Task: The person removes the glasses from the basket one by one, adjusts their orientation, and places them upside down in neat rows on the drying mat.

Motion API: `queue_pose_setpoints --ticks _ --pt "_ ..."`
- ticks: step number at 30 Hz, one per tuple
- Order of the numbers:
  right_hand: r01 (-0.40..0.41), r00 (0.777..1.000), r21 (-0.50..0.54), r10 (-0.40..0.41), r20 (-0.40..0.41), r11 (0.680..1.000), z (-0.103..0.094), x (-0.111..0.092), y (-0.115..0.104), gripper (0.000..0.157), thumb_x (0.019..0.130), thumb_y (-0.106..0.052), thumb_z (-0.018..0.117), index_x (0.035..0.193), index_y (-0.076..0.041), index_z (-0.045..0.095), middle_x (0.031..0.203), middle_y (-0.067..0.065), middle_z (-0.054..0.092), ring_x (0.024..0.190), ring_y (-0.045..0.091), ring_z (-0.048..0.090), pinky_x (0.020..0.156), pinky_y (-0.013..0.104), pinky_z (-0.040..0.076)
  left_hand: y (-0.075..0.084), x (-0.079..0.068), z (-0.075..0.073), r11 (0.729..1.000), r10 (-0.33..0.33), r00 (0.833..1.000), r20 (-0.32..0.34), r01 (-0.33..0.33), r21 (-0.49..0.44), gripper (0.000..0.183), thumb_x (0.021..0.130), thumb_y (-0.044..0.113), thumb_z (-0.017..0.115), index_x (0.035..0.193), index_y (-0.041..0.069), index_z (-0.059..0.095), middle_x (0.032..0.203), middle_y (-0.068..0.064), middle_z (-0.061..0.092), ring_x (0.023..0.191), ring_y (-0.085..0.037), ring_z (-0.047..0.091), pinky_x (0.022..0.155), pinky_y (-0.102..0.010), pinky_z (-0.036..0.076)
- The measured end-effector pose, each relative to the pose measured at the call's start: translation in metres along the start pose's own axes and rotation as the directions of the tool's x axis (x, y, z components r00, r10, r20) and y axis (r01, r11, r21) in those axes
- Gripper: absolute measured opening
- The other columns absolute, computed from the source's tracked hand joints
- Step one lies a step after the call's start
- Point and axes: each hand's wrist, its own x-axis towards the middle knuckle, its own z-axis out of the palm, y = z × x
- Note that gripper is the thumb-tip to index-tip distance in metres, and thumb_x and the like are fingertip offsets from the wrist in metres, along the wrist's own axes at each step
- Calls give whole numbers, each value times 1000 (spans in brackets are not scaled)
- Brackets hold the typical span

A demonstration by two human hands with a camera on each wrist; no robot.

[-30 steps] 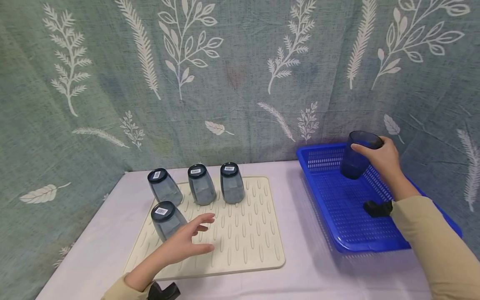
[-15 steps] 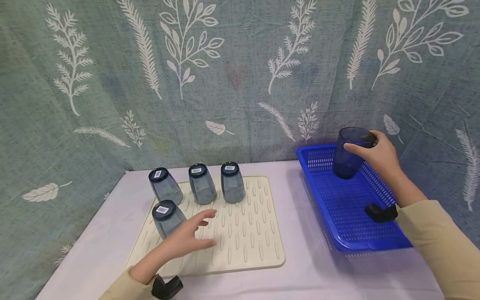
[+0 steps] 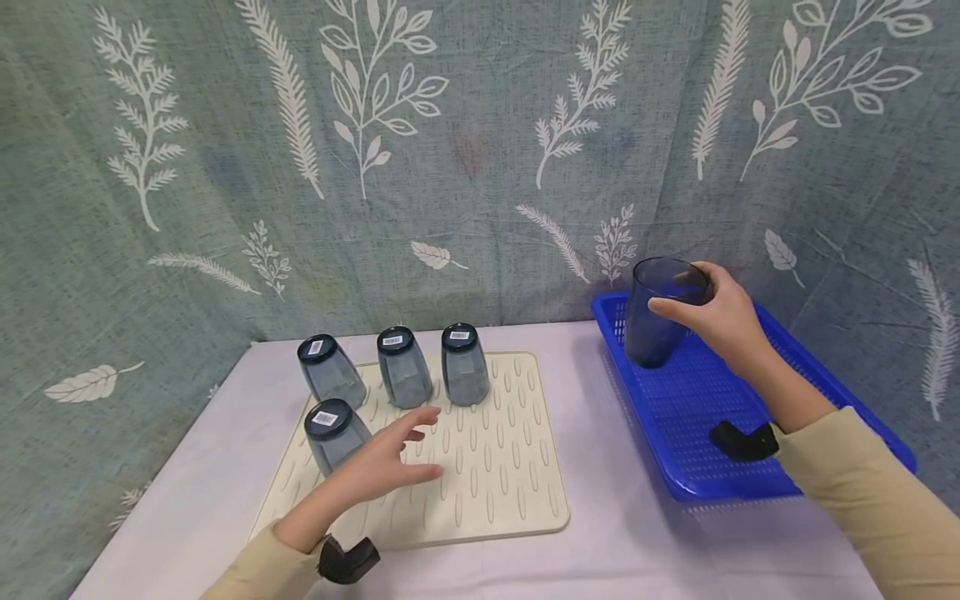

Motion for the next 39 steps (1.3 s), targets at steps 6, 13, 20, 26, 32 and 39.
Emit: queue_pose_setpoints --ticks 6,13,20,26,32,39 --pt "43 999 60 -45 28 997 13 -8 -12 76 87 -31 62 144 -3 20 120 -3 45 92 -10 40 72 10 40 2 4 2 1000 4 1000 -8 -4 -15 72 77 25 73 137 10 38 133 -14 46 116 -36 48 86 -49 46" --pt "80 994 95 -86 64 992 29 -18 -28 73 86 -29 63 143 -3 25 120 -2 47 91 -4 44 69 10 41 5 5 5 999 0 1000 -30 -1 -54 72 77 26 73 138 11 37 134 -14 46 117 -35 48 84 -48 47" --pt "117 987 137 -130 92 984 43 -24 -36 69 86 -25 65 141 -3 29 118 -3 49 90 -3 48 69 13 44 9 7 9 997 14 999 -35 -16 -74 72 77 27 73 138 12 37 134 -14 45 117 -35 47 87 -49 45" --pt "114 982 199 -141 124 973 54 -30 -40 67 85 -21 65 139 -3 30 120 2 50 91 -6 51 71 14 47 16 12 17 995 31 999 -9 -32 -99 73 78 29 72 139 13 36 135 -13 44 118 -34 47 87 -48 45" --pt "101 977 300 -151 149 949 66 -35 -42 64 86 -16 64 139 -3 31 113 -11 50 94 -5 53 75 15 47 24 16 24 992 49 999 14 -46 -121 74 78 28 72 140 12 34 136 -13 44 118 -34 46 87 -48 45" --pt "97 976 426 -170 137 900 75 -41 -46 64 86 -11 62 138 3 28 110 -16 52 96 -4 53 76 14 48 30 20 29 989 43 999 23 -39 -139 74 78 27 73 140 12 34 135 -13 45 118 -34 46 87 -47 45"
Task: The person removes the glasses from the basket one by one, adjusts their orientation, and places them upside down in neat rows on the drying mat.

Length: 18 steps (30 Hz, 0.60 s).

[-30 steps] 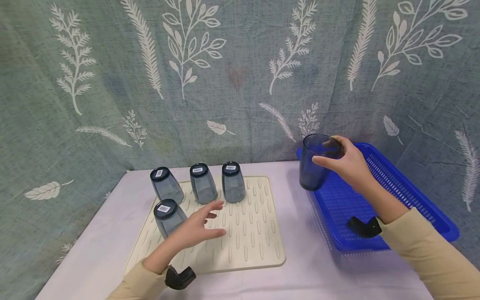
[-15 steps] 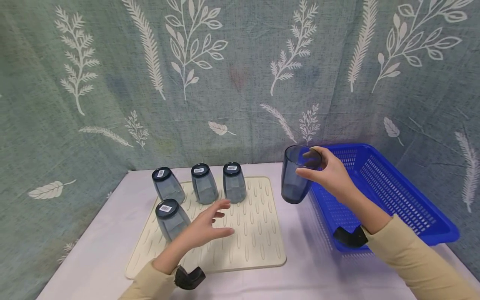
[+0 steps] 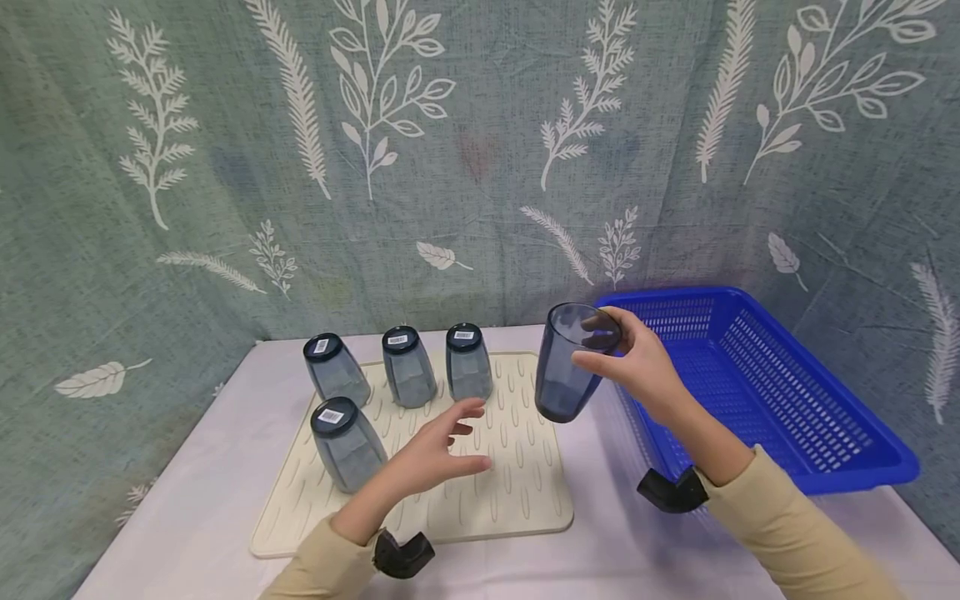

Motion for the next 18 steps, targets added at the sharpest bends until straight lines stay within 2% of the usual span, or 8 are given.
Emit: queue_pose_setpoints --ticks 12,18 --pt "-24 999 163 17 42 986 18 -2 -1 66 84 -6 62 138 5 26 109 -14 55 98 -2 55 77 17 48 2 6 6 1000 5 1000 -3 -5 -30 74 77 29 73 139 15 36 134 -10 46 118 -31 48 88 -47 45" --pt "-16 999 193 8 41 981 25 -3 -2 62 83 -3 62 135 6 30 108 -13 57 96 -1 56 76 17 49 3 8 9 998 8 1000 -3 -8 -65 75 76 28 73 139 13 36 133 -12 47 117 -33 48 90 -48 43"
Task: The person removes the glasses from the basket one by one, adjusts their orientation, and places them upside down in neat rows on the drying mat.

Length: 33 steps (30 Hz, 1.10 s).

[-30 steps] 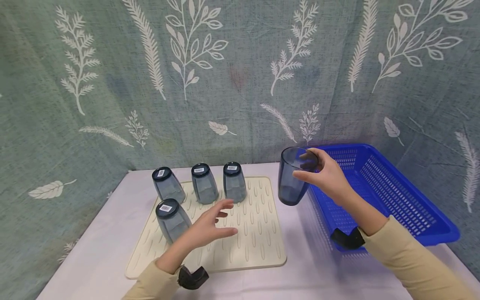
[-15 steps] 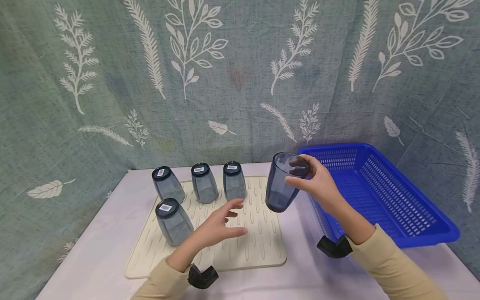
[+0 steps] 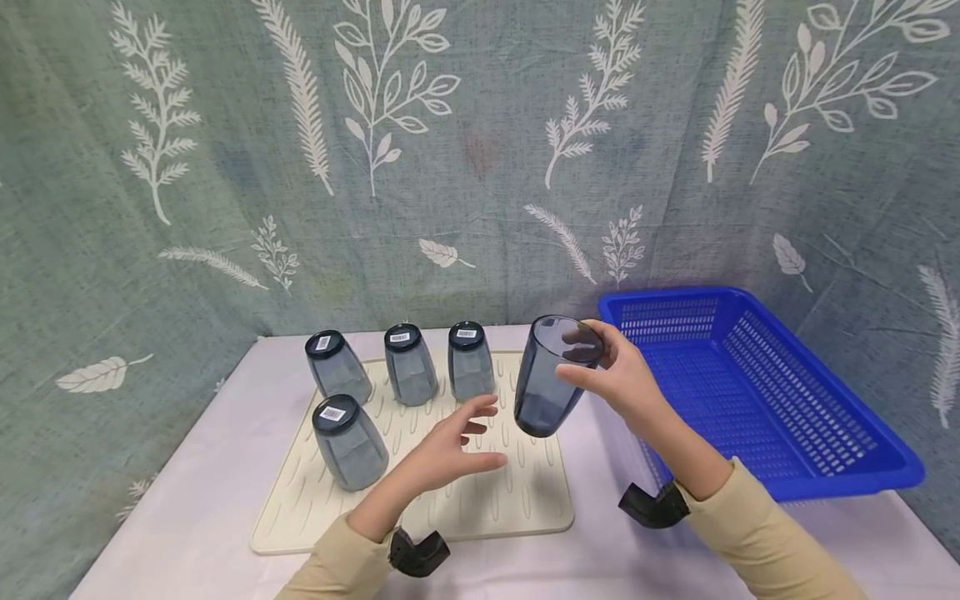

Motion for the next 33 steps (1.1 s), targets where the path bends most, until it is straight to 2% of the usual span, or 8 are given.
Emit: queue_pose_setpoints --ticks 14,22,26,33 --pt "32 999 20 -33 32 999 17 2 3 56 82 -4 63 131 6 36 111 -5 58 95 4 59 77 21 50 1 13 4 998 5 1000 12 -5 -66 76 75 30 73 140 20 34 132 -8 48 116 -30 49 92 -51 41" --pt "17 999 59 -20 45 998 27 5 7 59 81 -6 64 131 8 36 110 -3 57 94 4 59 77 21 50 -1 15 3 993 3 1000 14 -1 -119 77 76 29 73 141 18 33 131 -5 48 112 -25 52 93 -52 39" --pt "9 999 104 -14 51 995 31 6 10 61 80 -6 65 131 9 34 108 -6 57 92 4 59 76 21 50 -2 15 3 991 -1 1000 5 1 -135 77 75 28 74 140 17 34 126 -4 50 109 -22 52 93 -51 39" --pt "23 998 132 -31 62 991 37 6 12 64 82 -13 66 132 8 33 114 2 54 98 6 58 78 24 50 -4 15 2 979 25 1000 7 -23 -202 80 75 24 74 142 17 30 126 -8 50 108 -22 51 86 -39 45"
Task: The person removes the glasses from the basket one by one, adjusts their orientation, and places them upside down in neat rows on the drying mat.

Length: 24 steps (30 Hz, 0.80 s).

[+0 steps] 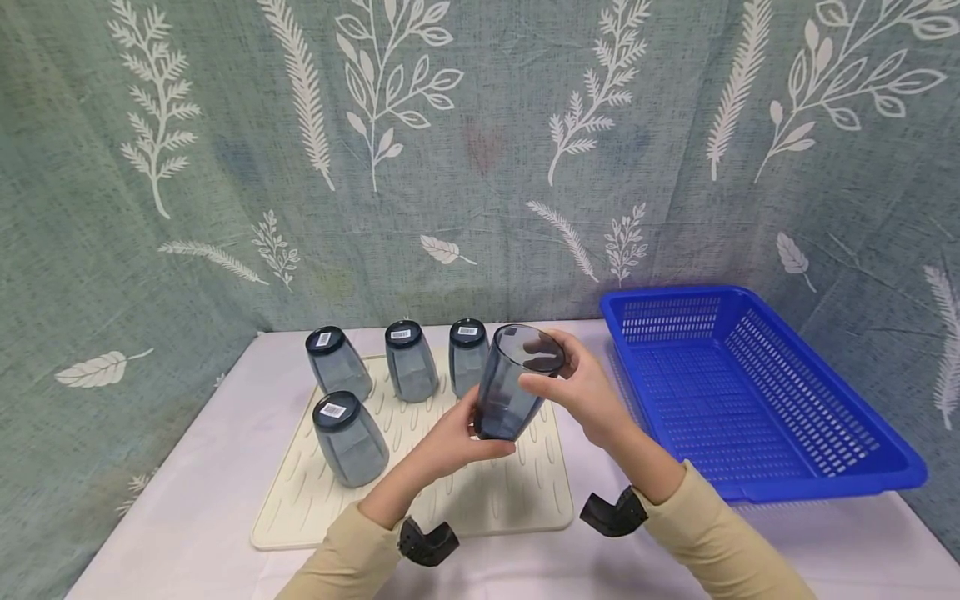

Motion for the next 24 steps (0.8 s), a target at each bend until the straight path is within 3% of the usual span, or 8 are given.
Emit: queue_pose_setpoints --ticks 6,14,24 --pt "9 1000 20 -9 -16 1000 2 -1 1 68 83 -18 67 134 7 31 116 2 53 99 6 57 80 23 49 -1 -1 -1 997 18 1000 -12 -19 -75 79 76 22 73 142 17 30 129 -8 47 111 -22 50 87 -37 45" --pt "-9 999 71 11 -37 997 1 -2 0 67 84 -16 63 137 5 28 114 -7 55 101 5 56 82 22 48 0 -1 -4 988 16 997 -72 -27 -154 78 72 19 77 138 17 36 124 -7 50 107 -19 50 87 -33 45" --pt "-4 1000 101 6 -22 995 -5 -5 1 71 84 -21 64 137 7 27 114 -11 56 105 4 53 87 17 44 4 -3 -6 956 8 994 -110 -40 -292 82 70 12 79 139 14 35 131 -9 47 114 -22 48 93 -36 44"
